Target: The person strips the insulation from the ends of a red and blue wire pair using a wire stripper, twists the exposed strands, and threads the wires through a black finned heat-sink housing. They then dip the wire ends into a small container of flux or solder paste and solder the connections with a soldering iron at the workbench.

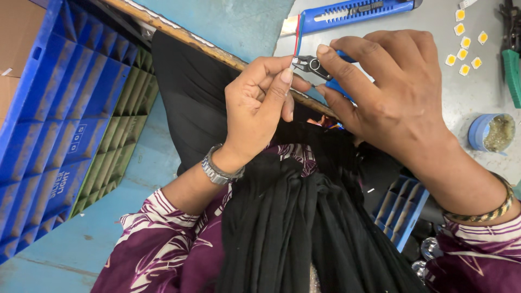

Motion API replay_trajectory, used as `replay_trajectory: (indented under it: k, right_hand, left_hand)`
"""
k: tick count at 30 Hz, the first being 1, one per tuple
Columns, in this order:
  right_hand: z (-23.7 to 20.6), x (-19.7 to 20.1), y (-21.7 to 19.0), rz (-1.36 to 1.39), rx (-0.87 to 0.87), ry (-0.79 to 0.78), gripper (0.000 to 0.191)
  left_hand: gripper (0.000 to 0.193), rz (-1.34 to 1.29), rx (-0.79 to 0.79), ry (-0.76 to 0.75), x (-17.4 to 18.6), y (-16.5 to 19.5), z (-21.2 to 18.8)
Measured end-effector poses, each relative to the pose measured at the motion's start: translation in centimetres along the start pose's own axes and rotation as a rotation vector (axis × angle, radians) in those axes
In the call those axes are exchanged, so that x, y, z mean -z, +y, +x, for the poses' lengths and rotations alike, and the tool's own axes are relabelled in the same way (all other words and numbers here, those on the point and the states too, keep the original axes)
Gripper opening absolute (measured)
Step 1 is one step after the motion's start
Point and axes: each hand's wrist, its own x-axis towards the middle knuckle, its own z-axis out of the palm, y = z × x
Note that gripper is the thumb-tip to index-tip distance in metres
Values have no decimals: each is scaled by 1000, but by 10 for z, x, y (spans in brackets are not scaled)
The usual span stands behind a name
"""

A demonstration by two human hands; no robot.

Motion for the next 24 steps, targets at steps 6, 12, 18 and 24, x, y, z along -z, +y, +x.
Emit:
replay_trajectory:
  k: [6, 12, 18, 24]
  right_hand:
    - [0, -2, 4, 127, -26, -4, 40]
    - [-2, -2, 7, 130, -20, -12, 40]
    - [0, -2, 8, 7, 32, 1, 40]
    - [16, -12, 15, 540, -276, -105, 36]
  left_hand:
    - [22, 10, -11, -10, -1, -1, 1]
    - [22, 28, -21, -21, -1, -2, 1]
    - [22, 25, -20, -23, 1, -5, 1]
    - [21, -72, 15, 8, 7, -3, 9]
